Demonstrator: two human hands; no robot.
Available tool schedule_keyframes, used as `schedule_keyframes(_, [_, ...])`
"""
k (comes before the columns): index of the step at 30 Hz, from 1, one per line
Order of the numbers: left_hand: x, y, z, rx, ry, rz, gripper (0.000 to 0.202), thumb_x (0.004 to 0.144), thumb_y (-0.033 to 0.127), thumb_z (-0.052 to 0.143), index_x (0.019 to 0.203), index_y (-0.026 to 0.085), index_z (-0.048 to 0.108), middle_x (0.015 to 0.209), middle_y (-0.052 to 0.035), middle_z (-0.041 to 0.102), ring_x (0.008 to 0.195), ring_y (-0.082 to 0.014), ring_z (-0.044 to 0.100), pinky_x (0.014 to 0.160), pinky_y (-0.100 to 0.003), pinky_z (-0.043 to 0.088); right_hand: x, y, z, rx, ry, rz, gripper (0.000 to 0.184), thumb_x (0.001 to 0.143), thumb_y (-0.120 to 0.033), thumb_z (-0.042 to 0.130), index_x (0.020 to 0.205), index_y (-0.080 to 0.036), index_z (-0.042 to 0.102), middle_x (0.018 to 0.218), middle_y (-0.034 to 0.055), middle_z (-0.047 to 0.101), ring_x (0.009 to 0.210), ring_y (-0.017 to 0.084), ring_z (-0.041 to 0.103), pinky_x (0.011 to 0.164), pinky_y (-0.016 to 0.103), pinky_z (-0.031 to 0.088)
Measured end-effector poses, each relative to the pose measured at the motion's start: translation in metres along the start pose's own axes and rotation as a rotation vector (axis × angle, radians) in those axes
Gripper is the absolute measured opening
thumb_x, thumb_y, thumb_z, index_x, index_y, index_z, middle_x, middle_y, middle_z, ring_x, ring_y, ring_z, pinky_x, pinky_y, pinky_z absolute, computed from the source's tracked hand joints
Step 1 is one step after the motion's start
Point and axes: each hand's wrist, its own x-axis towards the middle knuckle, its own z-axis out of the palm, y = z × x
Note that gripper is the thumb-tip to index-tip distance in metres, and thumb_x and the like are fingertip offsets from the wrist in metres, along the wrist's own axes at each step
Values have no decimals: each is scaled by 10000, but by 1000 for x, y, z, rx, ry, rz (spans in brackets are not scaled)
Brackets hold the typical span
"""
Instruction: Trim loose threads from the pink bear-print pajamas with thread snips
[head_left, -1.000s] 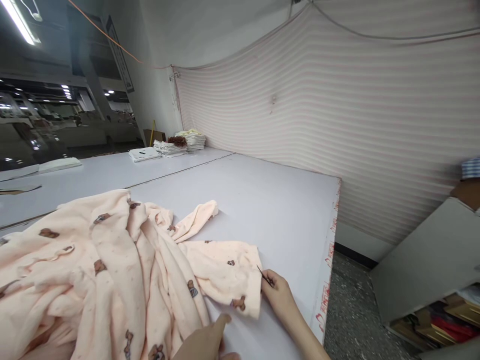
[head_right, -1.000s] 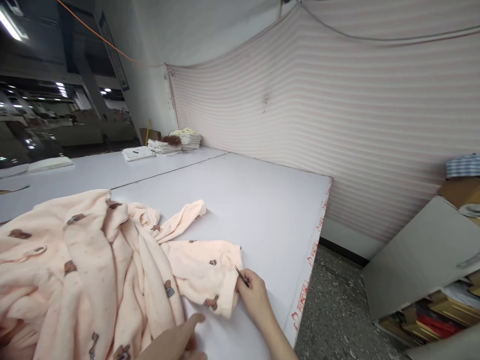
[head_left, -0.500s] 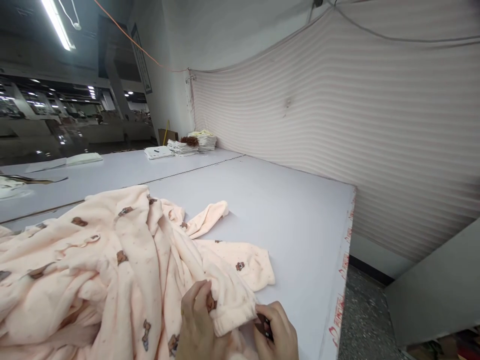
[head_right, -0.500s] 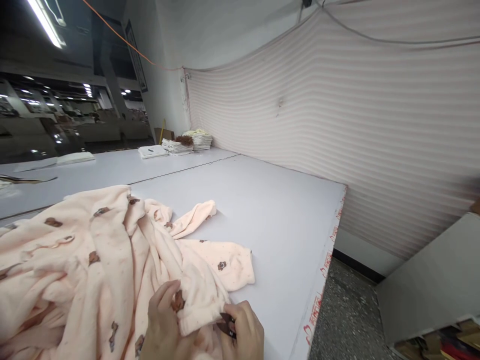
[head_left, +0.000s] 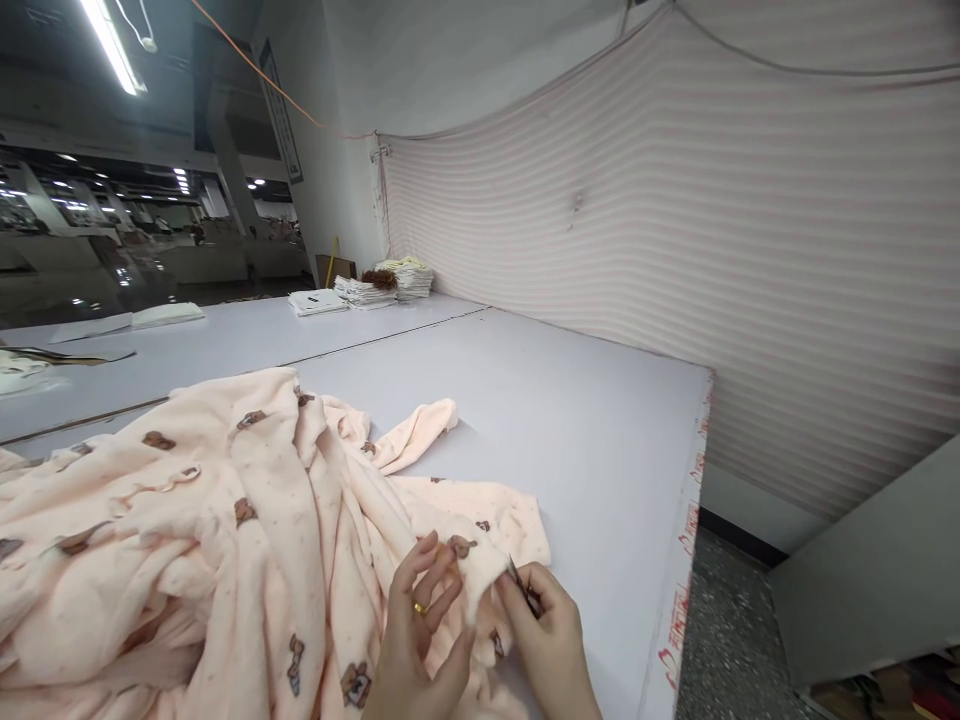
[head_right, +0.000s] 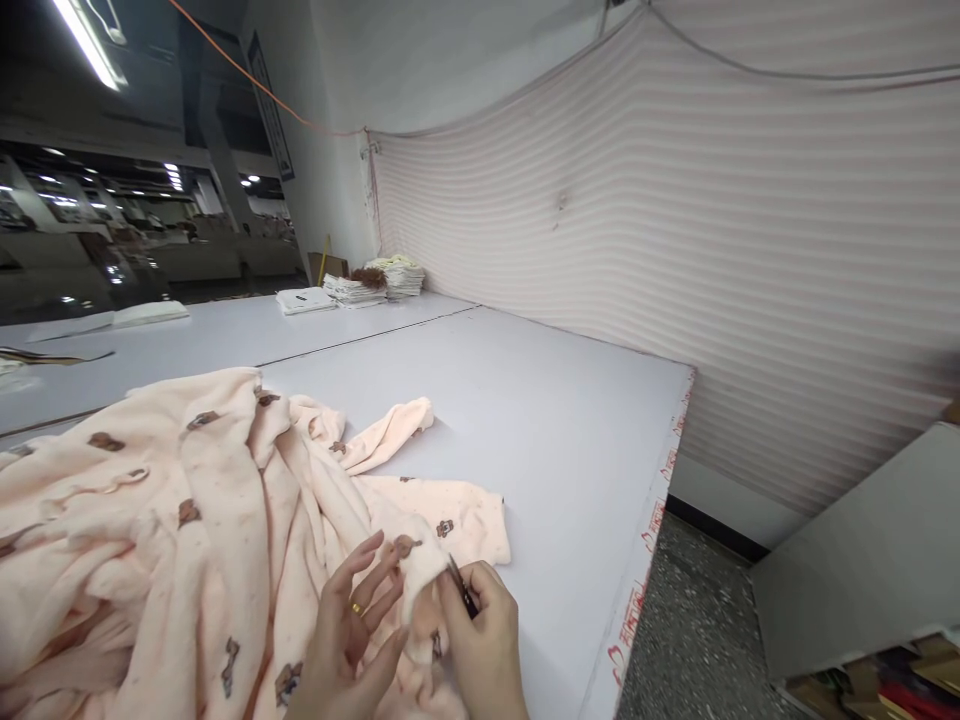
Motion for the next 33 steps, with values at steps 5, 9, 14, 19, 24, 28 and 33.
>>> schedule_keyframes(5, [-12, -7, 0, 354, -45, -123, 474, 691, 327, 637, 1109, 217, 442, 1113, -107, 560, 972, -266, 592, 822, -395, 516, 1, -1, 11, 182, 24, 209, 357, 802, -491, 559, 617, -203, 458, 547, -62, 395, 526, 103, 396, 478, 201, 357])
schedule_keyframes(9, [-6, -9, 2, 108, -207, -326, 455, 768, 421, 574, 1150, 178, 533, 1100, -113, 661, 992, -268, 611, 880, -383, 493, -6, -8, 14, 94, 121, 136, 244, 790, -444, 563, 729, -225, 473, 575, -49, 501, 523, 126, 483, 492, 211, 410])
schedule_keyframes(14, [9, -8, -7, -319, -175, -536, 427, 717, 480, 661, 997, 158, 671, 1056, -87, 719, 1106, -285, 585, 1007, -410, 409, 0, -14, 1, -340, 176, -77, 164, 809, -380, 546, 761, -255, 451, 618, -40, 564, 542, 156, 526, 543, 243, 409])
schedule_keyframes(19, [15, 3, -12, -611, -159, -692, 347, 736, 411, 665, 980, 165, 694, 1032, -106, 723, 1095, -285, 598, 988, -446, 427, 3, -13, -14, -431, -162, -113, 114, 841, -312, 546, 746, -250, 542, 713, -31, 600, 626, 146, 586, 582, 223, 439])
schedule_keyframes(24, [17, 15, -9, -641, -229, -704, 417, 746, 429, 627, 1040, 138, 677, 1041, -137, 709, 1064, -312, 614, 970, -486, 430, -5, -19, -29, -522, -294, -337, 331, 837, -249, 550, 1159, -318, 581, 928, 10, 626, 738, 167, 626, 643, 245, 482])
schedule_keyframes(28, [17, 14, -8, -653, -235, -722, 450, 717, 454, 640, 1026, 129, 675, 1021, -144, 702, 1021, -314, 629, 930, -484, 451, -5, -23, -28, -667, -281, -474, 276, 811, -215, 587, 1070, -298, 634, 889, 12, 658, 659, 171, 605, 613, 267, 469])
schedule_keyframes(33, [19, 9, -8, -546, -236, -695, 468, 660, 501, 663, 938, 125, 690, 932, -139, 708, 955, -311, 633, 907, -465, 446, 0, -18, -21, -367, -270, -330, 198, 881, -265, 504, 960, -276, 684, 828, 14, 653, 703, 150, 633, 619, 217, 479])
